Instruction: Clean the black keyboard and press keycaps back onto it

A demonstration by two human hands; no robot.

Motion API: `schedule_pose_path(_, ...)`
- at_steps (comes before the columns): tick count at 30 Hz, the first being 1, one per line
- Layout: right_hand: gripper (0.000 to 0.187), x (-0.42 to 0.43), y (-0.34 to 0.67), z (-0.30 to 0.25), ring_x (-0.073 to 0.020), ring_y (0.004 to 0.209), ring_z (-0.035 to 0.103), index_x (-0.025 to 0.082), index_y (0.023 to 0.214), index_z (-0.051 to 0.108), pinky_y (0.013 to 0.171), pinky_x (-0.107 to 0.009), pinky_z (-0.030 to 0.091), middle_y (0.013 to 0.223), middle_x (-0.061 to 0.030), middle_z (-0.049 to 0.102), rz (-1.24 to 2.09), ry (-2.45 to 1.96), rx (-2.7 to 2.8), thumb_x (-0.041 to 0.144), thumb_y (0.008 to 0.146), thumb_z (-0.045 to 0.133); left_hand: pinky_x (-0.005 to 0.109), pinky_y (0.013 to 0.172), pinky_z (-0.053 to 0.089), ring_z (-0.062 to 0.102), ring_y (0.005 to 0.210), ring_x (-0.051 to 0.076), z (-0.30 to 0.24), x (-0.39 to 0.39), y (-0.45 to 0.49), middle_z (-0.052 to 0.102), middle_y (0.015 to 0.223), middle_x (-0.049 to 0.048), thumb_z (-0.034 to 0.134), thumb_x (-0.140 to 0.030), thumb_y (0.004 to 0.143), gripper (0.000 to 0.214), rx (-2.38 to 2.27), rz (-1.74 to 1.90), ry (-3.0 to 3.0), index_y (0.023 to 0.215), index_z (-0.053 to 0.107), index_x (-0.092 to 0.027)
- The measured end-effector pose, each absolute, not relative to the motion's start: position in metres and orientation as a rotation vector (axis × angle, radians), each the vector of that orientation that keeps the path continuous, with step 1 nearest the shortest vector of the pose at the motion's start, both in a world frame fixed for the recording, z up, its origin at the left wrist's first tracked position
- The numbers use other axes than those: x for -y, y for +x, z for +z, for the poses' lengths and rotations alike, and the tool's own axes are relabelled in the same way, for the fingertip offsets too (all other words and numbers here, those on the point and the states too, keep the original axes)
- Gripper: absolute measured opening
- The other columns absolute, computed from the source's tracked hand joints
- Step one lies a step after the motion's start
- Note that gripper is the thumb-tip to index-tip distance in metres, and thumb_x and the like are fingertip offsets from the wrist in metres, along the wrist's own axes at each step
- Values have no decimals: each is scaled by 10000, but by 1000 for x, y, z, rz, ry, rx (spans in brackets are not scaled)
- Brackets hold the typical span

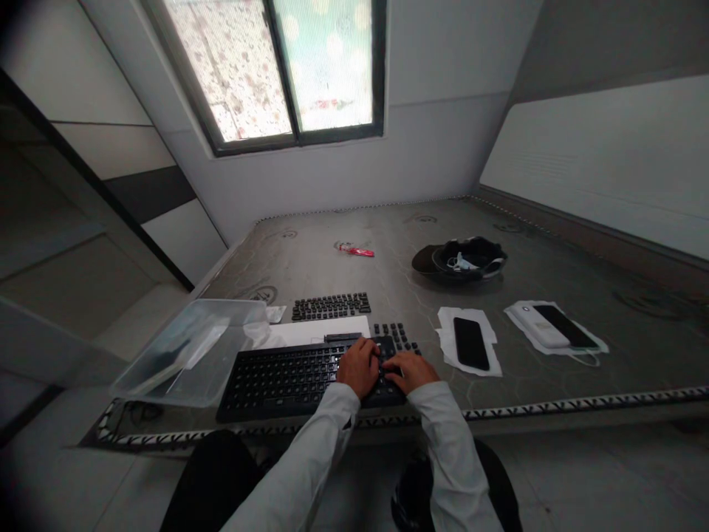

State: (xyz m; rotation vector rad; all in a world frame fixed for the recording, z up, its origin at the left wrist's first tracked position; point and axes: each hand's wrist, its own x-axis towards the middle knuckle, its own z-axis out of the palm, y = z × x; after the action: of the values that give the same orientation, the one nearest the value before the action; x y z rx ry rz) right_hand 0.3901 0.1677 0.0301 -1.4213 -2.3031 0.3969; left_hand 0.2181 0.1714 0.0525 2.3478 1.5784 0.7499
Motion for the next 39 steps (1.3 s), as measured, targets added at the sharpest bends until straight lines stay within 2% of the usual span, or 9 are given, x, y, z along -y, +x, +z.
schedule_pose_path(8,197,-170,397,21,-191,821,623,277,939,715,771,-321,496,845,-46,662,331,-1456,2302,256,753,654,253,737,423,547,828,146,50,-171,219,568,933,13,463,-149,804,119,-1596,756,2362,866,531,-225)
schedule_pose_path(16,198,-169,405,24,-156,781,622,267,971,699,735,-269,493,808,-30,646,371,-1361,2236,293,805,593,256,730,424,548,831,149,50,-171,220,569,931,14,459,-172,818,108,-1617,724,2359,873,533,-227)
schedule_pose_path(39,197,-168,398,24,-169,794,636,270,957,708,740,-287,490,849,-34,661,360,-1466,2279,259,777,628,258,744,431,548,844,151,54,-170,220,571,941,16,461,-169,817,124,-1633,674,2346,889,541,-230)
